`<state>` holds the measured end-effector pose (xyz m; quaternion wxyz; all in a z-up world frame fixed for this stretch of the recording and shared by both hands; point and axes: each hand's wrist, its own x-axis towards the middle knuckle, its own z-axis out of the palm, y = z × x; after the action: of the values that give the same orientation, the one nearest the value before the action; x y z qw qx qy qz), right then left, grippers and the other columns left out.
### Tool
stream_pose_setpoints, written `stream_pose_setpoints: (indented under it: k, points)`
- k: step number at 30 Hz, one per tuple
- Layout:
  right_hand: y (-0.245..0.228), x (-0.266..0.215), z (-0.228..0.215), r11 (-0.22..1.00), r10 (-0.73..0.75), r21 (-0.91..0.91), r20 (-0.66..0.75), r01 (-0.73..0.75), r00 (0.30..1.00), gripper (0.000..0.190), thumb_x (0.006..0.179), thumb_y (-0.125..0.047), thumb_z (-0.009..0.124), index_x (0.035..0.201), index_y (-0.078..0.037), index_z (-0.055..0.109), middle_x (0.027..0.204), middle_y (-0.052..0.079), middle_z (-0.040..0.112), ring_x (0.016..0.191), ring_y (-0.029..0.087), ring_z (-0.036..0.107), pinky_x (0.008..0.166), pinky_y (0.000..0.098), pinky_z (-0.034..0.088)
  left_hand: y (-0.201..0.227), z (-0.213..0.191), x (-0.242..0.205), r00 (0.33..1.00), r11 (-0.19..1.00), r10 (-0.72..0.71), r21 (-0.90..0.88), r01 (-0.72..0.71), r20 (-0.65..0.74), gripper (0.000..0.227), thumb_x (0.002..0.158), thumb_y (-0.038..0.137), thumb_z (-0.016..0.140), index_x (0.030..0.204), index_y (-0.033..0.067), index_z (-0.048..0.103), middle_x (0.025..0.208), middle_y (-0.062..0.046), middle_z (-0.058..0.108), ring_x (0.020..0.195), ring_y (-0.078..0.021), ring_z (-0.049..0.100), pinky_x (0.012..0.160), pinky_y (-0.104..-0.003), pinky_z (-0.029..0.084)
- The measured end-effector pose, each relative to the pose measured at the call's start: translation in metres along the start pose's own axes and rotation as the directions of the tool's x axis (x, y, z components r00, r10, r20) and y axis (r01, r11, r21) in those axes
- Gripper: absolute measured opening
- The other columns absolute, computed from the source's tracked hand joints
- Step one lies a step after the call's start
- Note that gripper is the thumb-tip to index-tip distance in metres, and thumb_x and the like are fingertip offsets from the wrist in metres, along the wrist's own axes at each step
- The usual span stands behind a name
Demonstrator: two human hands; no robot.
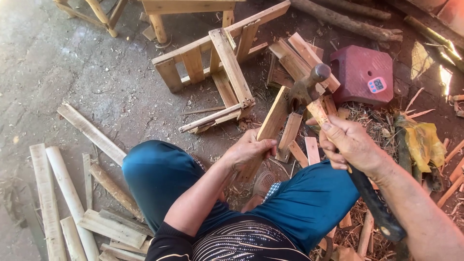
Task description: The person sits on the ground among scrap wood and small wooden stool frames, fitting wooden slats and rails onto the frames and hammering nails with a claw hammer to fasten them. They pick up slats one at a time, position them against the stool sides, and hammer nails in, working on several stool frames.
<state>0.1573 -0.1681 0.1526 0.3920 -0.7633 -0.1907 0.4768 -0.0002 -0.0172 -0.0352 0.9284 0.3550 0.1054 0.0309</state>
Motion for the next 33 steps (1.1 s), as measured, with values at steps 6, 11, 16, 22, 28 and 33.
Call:
stream_pose_setpoints:
  k: [6,11,16,22,28,33]
  points:
    - [0.041,0.005,0.008,0.992,-0.122,0.024,0.009,0.122,0.992,0.043,0.111,-0.023,0.036,0.139,0.007,0.051,0.063,0.002,0.037,0.035,0.009,0.042,0.022,0.0255,0.042,-0.026,0.004,0.0,0.998,0.998,-0.008,0.061,0.011,-0.054,0.01,0.085,0.007,0.067,0.092,0.0018,0.063,0.066,-0.014,0.069,0.053,-0.0147,0.064,0.05,-0.025,0.048]
    - [0.062,0.008,0.02,0.983,-0.144,0.102,-0.076,0.151,0.987,0.041,0.111,-0.02,0.037,0.133,0.011,0.052,0.062,0.002,0.035,0.034,0.008,0.042,0.02,0.0254,0.041,-0.027,0.006,-0.004,0.989,0.998,-0.024,0.053,0.032,-0.148,0.012,0.076,0.003,0.066,0.088,0.0016,0.063,0.062,-0.013,0.067,0.048,-0.0145,0.063,0.046,-0.024,0.047]
    - [0.074,0.006,0.028,0.979,-0.164,0.09,-0.165,0.18,0.973,0.039,0.112,-0.019,0.037,0.132,0.01,0.053,0.062,0.004,0.038,0.034,0.01,0.041,0.021,0.0259,0.04,-0.039,-0.001,-0.001,0.987,0.992,-0.003,0.126,0.024,-0.163,0.014,0.075,0.003,0.066,0.089,0.0008,0.064,0.06,-0.012,0.066,0.046,-0.0132,0.061,0.044,-0.023,0.044]
    - [0.091,0.007,0.043,0.977,-0.197,0.037,-0.215,0.209,0.957,0.037,0.112,-0.016,0.036,0.132,0.008,0.056,0.062,0.004,0.042,0.036,0.009,0.044,0.023,0.0251,0.044,-0.057,0.004,0.004,0.957,0.994,-0.014,0.102,0.045,-0.289,0.044,0.074,0.001,0.063,0.117,-0.0058,0.064,0.057,-0.01,0.061,0.043,-0.0084,0.055,0.04,-0.019,0.04]
    - [0.105,0.021,0.072,0.959,-0.213,0.124,-0.287,0.256,0.934,0.036,0.111,-0.017,0.036,0.128,0.009,0.055,0.065,0.003,0.038,0.036,0.01,0.045,0.024,0.0246,0.042,-0.059,0.014,0.0,0.935,0.979,0.011,0.192,0.061,-0.356,0.082,0.068,-0.005,0.061,0.15,-0.0036,0.048,0.072,-0.009,0.058,0.05,-0.0085,0.051,0.042,-0.02,0.04]
    - [0.121,0.041,0.102,0.959,-0.214,0.084,-0.411,0.27,0.886,0.033,0.11,-0.022,0.04,0.124,0.0,0.061,0.058,0.003,0.038,0.031,0.012,0.043,0.021,0.0272,0.04,-0.104,0.014,0.03,0.904,0.993,-0.058,0.066,0.094,-0.423,0.057,0.07,-0.001,0.061,0.127,-0.0044,0.061,0.066,-0.014,0.057,0.048,-0.0202,0.058,0.042,-0.031,0.048]
